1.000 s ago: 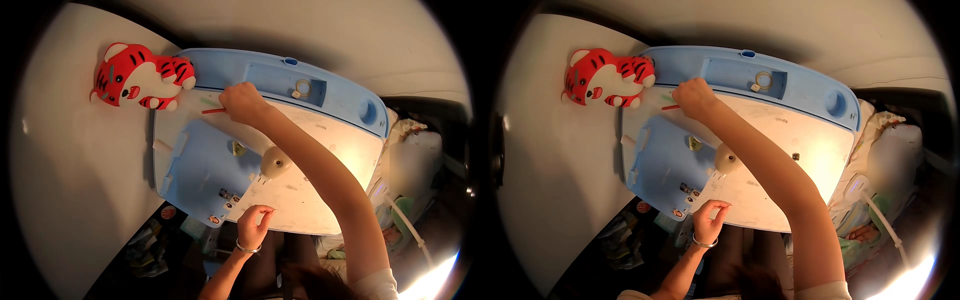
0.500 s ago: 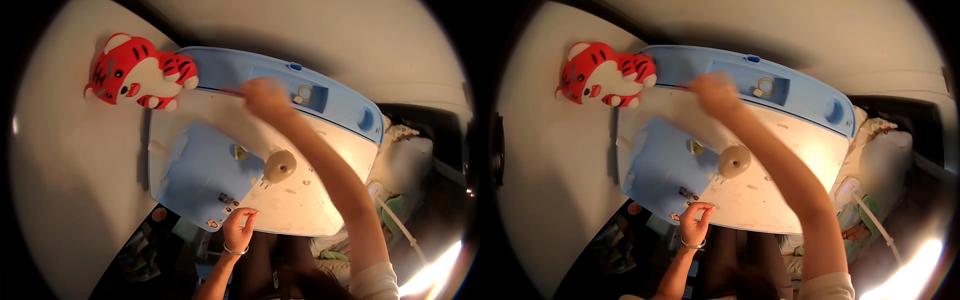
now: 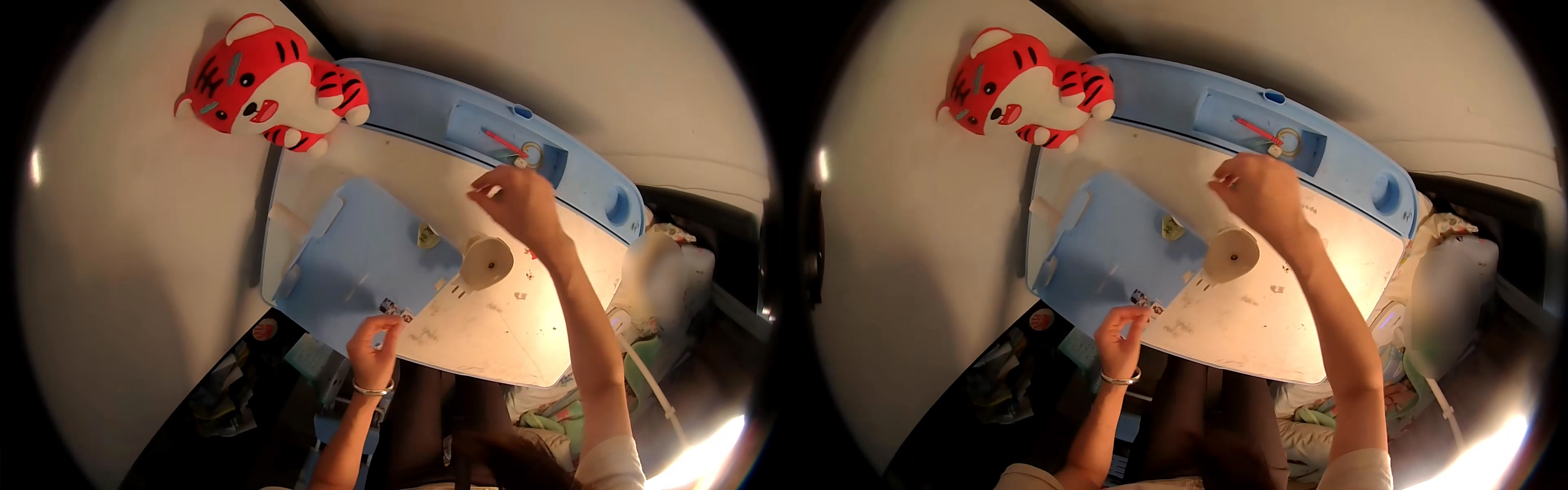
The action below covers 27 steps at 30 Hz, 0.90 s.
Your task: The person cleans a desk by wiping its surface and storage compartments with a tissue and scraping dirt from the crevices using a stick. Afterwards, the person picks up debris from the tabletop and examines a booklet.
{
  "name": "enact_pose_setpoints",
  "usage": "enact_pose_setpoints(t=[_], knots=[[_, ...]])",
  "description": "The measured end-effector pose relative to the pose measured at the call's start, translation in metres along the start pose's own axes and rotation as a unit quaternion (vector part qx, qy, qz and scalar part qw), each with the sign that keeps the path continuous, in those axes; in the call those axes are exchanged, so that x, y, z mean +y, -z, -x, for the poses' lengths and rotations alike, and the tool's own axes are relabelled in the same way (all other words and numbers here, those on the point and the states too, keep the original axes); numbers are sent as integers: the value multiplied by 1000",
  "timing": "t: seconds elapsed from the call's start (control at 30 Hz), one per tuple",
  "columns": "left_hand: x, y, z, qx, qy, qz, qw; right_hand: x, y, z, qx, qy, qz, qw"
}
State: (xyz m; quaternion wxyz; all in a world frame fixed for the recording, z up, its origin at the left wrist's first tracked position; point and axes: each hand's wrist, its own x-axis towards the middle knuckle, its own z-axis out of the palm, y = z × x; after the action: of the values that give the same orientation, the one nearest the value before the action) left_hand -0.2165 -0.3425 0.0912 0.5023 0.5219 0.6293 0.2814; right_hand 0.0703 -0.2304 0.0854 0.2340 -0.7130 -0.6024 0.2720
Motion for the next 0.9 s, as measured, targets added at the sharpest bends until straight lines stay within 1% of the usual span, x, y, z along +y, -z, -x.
enact_pose_setpoints(t=[0.03, 0.07, 0.1, 0.13, 0.17, 0.23, 0.27, 0.33, 0.37, 0.4, 0.43, 0.5, 0.53, 0.6, 0.63, 0.67, 0.7, 0.77, 0.9], knots=[[-4, 6, 2, 29, 19, 46, 998, -12, -4, -2, -33, 10, -4, 999], [-12, 15, 4, 53, 5, 49, 997, -20, -9, -4, -52, 27, -4, 998], [-16, 26, 9, 75, 25, 45, 996, -27, -13, -8, -70, 44, -4, 997], [-22, 34, 12, 108, 15, 38, 993, -33, -17, -11, -88, 60, -3, 994], [-28, 42, 15, 140, 5, 33, 990, -41, -19, -14, -91, 37, -5, 995], [-42, 61, 20, 206, -4, -24, 978, -54, -18, -22, -99, -9, -5, 995], [-49, 68, 21, 238, -8, -51, 970, -55, -20, -27, -87, -45, -46, 994], [-62, 77, 22, 296, 26, 6, 955, -51, -26, -44, -66, -118, -126, 983], [-71, 83, 23, 325, 42, 33, 944, -43, -34, -56, -43, -128, -167, 977], [-87, 92, 27, 317, 107, 95, 938, -32, -44, -70, -21, -138, -208, 968], [-88, 93, 29, 320, 117, 108, 934, -25, -52, -81, 1, -149, -248, 957], [-89, 92, 32, 324, 138, 136, 926, -28, -62, -94, 38, -83, -233, 968], [-88, 90, 35, 322, 125, 125, 930, -30, -68, -98, 55, -50, -225, 971], [-85, 84, 40, 316, 97, 103, 938, -34, -83, -104, 73, 62, -160, 983], [-82, 82, 42, 315, 107, 110, 937, -36, -91, -105, 80, 117, -127, 982], [-79, 80, 44, 315, 116, 116, 935, -41, -94, -103, 63, 140, -123, 980], [-76, 80, 46, 315, 125, 122, 933, -40, -100, -103, 66, 194, -83, 975], [-69, 78, 49, 313, 132, 131, 932, -35, -107, -97, 70, 297, -3, 952], [-61, 78, 50, 301, 146, 154, 930, -28, -97, -89, -10, 266, 25, 964]])
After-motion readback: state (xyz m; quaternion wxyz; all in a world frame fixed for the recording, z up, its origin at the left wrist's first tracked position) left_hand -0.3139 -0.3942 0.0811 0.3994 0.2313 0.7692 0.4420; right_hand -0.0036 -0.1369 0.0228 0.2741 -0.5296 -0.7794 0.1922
